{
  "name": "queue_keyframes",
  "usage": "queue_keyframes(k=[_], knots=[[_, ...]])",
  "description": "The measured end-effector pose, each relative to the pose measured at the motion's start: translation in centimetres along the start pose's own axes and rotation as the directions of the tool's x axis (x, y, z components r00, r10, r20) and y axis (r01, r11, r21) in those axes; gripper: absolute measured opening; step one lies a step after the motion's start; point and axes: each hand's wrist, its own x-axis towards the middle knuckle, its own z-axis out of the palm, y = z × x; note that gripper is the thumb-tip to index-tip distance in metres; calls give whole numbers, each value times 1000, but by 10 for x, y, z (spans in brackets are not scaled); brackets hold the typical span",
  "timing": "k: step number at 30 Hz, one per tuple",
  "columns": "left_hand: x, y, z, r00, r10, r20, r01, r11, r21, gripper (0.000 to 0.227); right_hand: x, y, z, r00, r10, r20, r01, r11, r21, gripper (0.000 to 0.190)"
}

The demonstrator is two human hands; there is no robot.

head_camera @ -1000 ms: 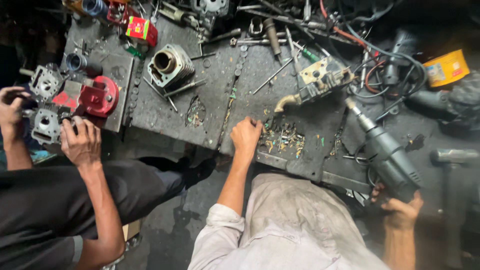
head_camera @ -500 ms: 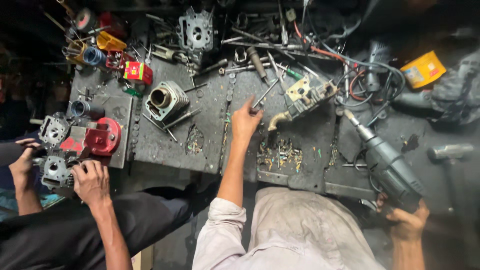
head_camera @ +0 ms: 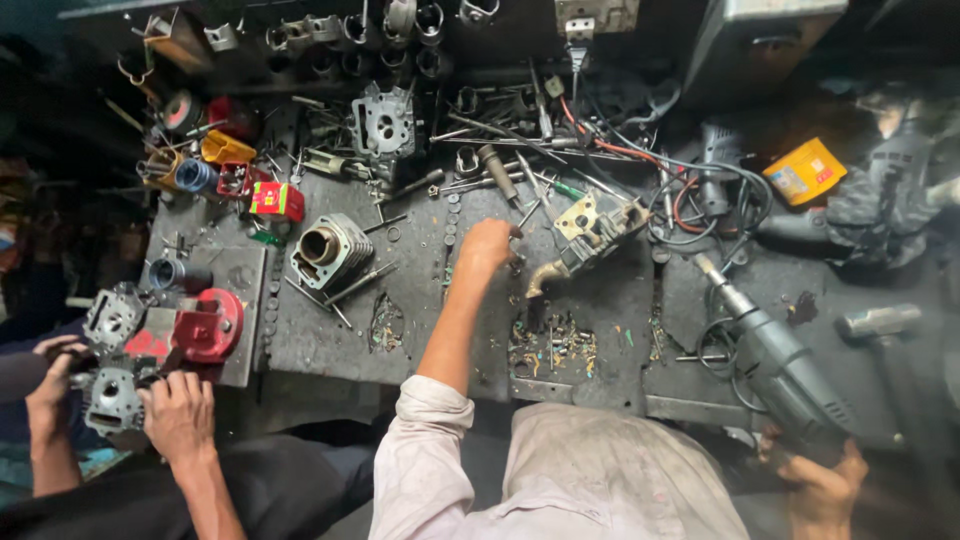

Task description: The person uses a hammer to tap a metal engine component on a cluttered workbench, then uses a power drill to grind or deburr the same part. A second person is visible working on a separate engine block in a vise.

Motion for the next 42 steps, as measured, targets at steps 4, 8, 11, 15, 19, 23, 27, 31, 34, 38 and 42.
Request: queue_keyframes(k=[4, 8, 11, 15, 19, 23, 27, 31, 34, 38, 42], knots=[[0, 6, -2, 982, 41, 186, -53, 997, 60, 42, -13, 5, -4, 999, 15, -38, -15, 1000, 21, 57], [0, 12, -2, 893, 36, 448, -66, 996, 53, 40, -15, 3, -1, 999, 22, -46, -22, 1000, 10, 59], [1, 19, 3, 876, 77, 475, -117, 991, 57, 34, -17, 3, 3, 999, 5, -44, -4, 1000, 25, 62], [3, 23, -1, 888, 19, 460, -97, 984, 147, 24, -20, 6, 1, 999, 10, -45, -9, 1000, 16, 60], [9, 18, -45, 896, 27, 443, -66, 995, 72, 26, -20, 8, -1, 998, -4, -58, 3, 1000, -22, 57], [49, 13, -103, 972, 87, 217, -110, 989, 97, 19, -19, 11, 6, 994, 6, -106, -8, 1000, -12, 51], [110, -5, -124, 951, 87, -295, -73, 996, 60, 21, -25, 11, 12, 991, -40, -125, 32, 997, -66, 51], [166, -30, -103, 772, 123, -623, -73, 992, 106, 11, -28, 8, 19, 992, -48, -118, 45, 998, -32, 57], [176, -40, -76, 747, 138, -651, -115, 990, 78, 19, -39, 4, 23, 988, -51, -147, 39, 996, -83, 65], [143, -29, -69, 739, 101, -666, -147, 989, -13, 17, -41, 2, 28, 981, -36, -190, 18, 996, -93, 66], [74, 1, -76, 622, 5, -783, -205, 966, -157, 18, -49, 2, 22, 979, -29, -202, 21, 999, -42, 63]])
